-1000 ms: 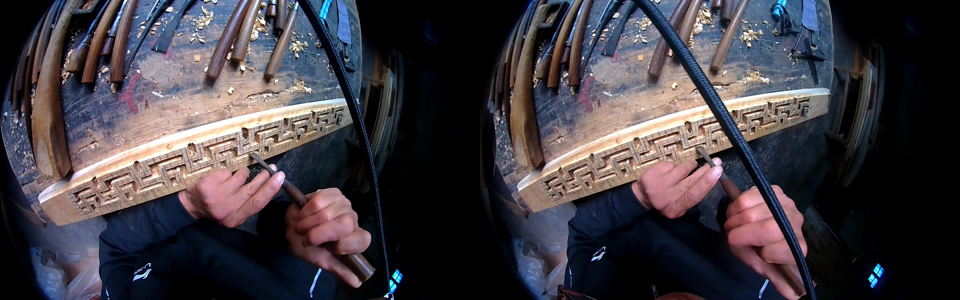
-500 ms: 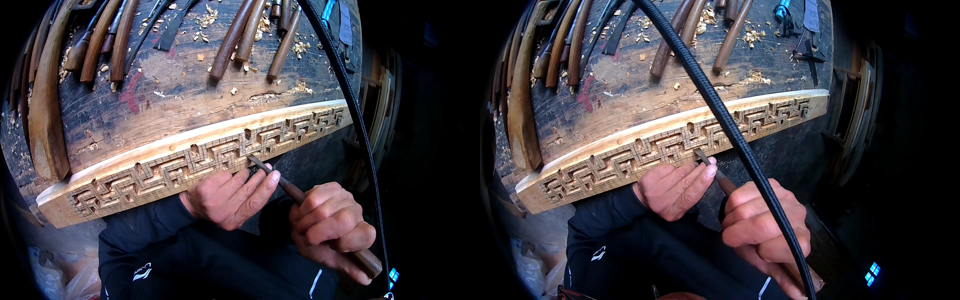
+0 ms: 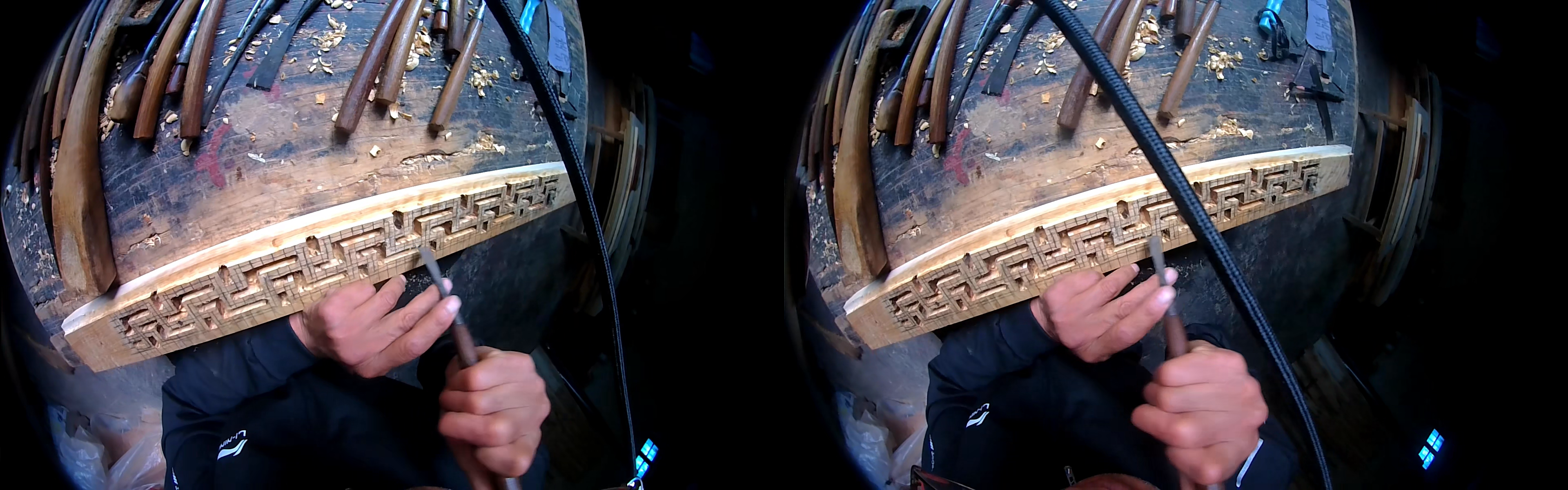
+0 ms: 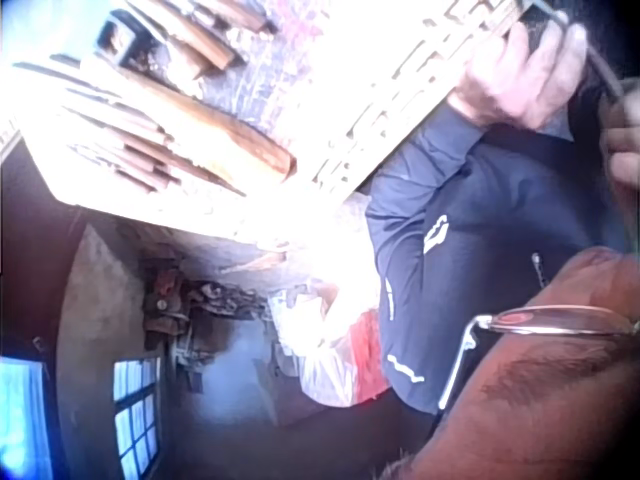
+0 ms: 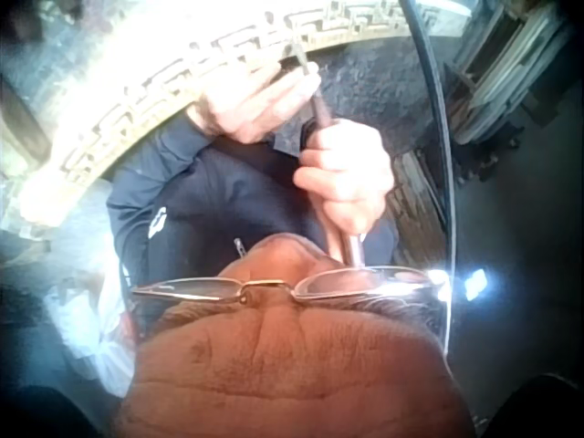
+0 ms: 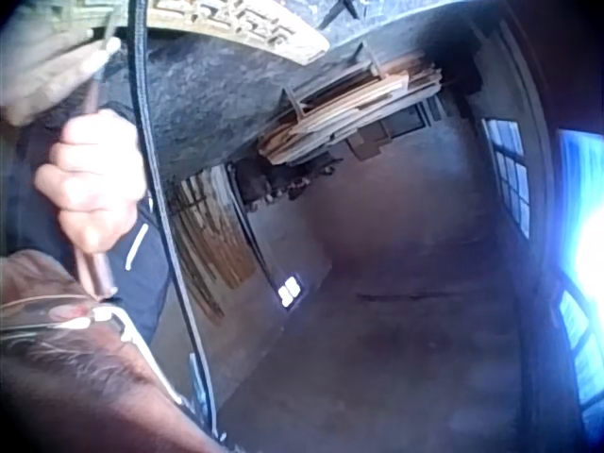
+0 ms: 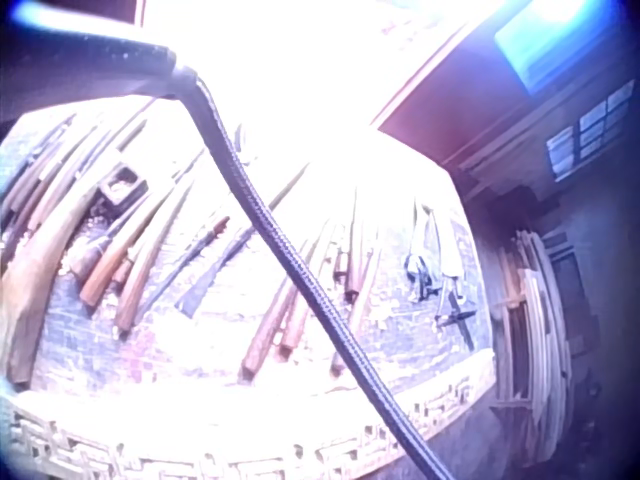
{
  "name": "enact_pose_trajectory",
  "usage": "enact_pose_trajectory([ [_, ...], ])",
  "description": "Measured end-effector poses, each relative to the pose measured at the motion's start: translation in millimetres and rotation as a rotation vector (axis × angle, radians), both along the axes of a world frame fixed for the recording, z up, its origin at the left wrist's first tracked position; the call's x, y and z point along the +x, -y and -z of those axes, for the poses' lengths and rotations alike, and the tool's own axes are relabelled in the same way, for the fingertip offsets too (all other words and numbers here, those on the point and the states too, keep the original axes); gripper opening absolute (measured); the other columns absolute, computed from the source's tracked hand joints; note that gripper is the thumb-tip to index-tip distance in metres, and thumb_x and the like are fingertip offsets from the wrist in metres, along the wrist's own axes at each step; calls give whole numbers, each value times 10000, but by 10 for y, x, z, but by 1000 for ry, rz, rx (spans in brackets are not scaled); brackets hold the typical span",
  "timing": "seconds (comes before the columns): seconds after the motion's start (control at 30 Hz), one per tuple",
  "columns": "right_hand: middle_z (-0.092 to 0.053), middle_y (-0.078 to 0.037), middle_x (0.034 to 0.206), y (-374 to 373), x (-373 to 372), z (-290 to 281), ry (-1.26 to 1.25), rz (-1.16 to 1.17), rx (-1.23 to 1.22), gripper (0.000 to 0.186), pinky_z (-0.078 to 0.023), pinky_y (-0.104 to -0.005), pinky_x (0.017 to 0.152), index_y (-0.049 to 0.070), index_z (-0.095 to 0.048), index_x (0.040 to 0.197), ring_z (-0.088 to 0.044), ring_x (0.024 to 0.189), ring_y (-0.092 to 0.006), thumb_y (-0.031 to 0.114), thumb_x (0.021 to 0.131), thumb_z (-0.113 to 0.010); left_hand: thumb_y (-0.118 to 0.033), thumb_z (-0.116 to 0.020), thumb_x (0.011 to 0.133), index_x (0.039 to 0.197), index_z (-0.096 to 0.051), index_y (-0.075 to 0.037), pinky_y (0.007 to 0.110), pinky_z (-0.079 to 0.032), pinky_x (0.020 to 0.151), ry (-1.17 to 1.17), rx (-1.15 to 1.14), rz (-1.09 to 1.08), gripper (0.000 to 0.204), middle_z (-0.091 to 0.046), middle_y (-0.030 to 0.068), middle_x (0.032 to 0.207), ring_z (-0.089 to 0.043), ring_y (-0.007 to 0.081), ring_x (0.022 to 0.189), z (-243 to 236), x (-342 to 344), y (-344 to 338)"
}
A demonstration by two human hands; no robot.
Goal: The person carves a geometric pattern into a block of wood. Using a chisel, the person pushes the blade through pre-drawn lines to remove material and create depth, clearing away wood shavings as they work.
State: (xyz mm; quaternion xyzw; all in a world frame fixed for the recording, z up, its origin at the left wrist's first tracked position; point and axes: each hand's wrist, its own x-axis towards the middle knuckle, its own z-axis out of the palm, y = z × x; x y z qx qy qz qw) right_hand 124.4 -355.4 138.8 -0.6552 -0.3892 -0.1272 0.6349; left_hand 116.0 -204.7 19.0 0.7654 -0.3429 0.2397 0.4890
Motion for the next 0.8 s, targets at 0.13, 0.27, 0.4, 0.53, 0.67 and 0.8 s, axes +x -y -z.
enact_pose_trajectory([
  [0.13,-592,-6,546,70,202,35,-22,96,111,624,-377,-201,354,121,-492,807,-489,336,-81,647,1115,-627,-130,-730,1028,1481,-649,78,264,-529,587,-85,56,34,504,-833,221,1244,-824,263,943,-40,-6,12],
  [0.27,-591,-17,545,94,276,-43,-111,95,111,729,-360,-209,340,123,-482,800,-474,327,-83,792,1086,-529,-91,-716,1035,1461,-649,102,265,-535,586,-68,5,0,472,-835,237,1213,-834,264,938,-13,-12,36],
  [0.4,-659,-134,624,153,332,-40,-192,-4,110,238,-424,-280,365,66,-506,844,-541,372,-164,194,1006,-624,-49,-705,1033,1441,-647,130,267,-537,581,-72,-14,-18,449,-837,252,1177,-847,274,937,9,-24,56],
  [0.53,-669,-166,639,104,372,-41,-217,-30,91,213,-446,-297,368,52,-505,851,-556,380,-181,64,1003,-655,-39,-704,1029,1424,-651,144,270,-540,575,-67,-1,-22,439,-837,255,1166,-852,276,939,7,-23,35],
  [0.67,-599,-52,568,-11,430,-25,-232,54,27,736,-416,-237,327,108,-478,845,-485,331,-112,803,1086,-496,-105,-713,1031,1348,-745,120,274,-569,601,-29,12,-66,390,-841,207,1051,-824,242,845,25,11,50],
  [0.8,-596,-59,571,2,486,32,-228,52,35,734,-422,-240,326,108,-471,852,-484,333,-114,803,1087,-485,-108,-710,1043,1335,-749,124,266,-563,605,-10,37,-89,375,-843,207,1057,-828,234,856,31,15,55],
])
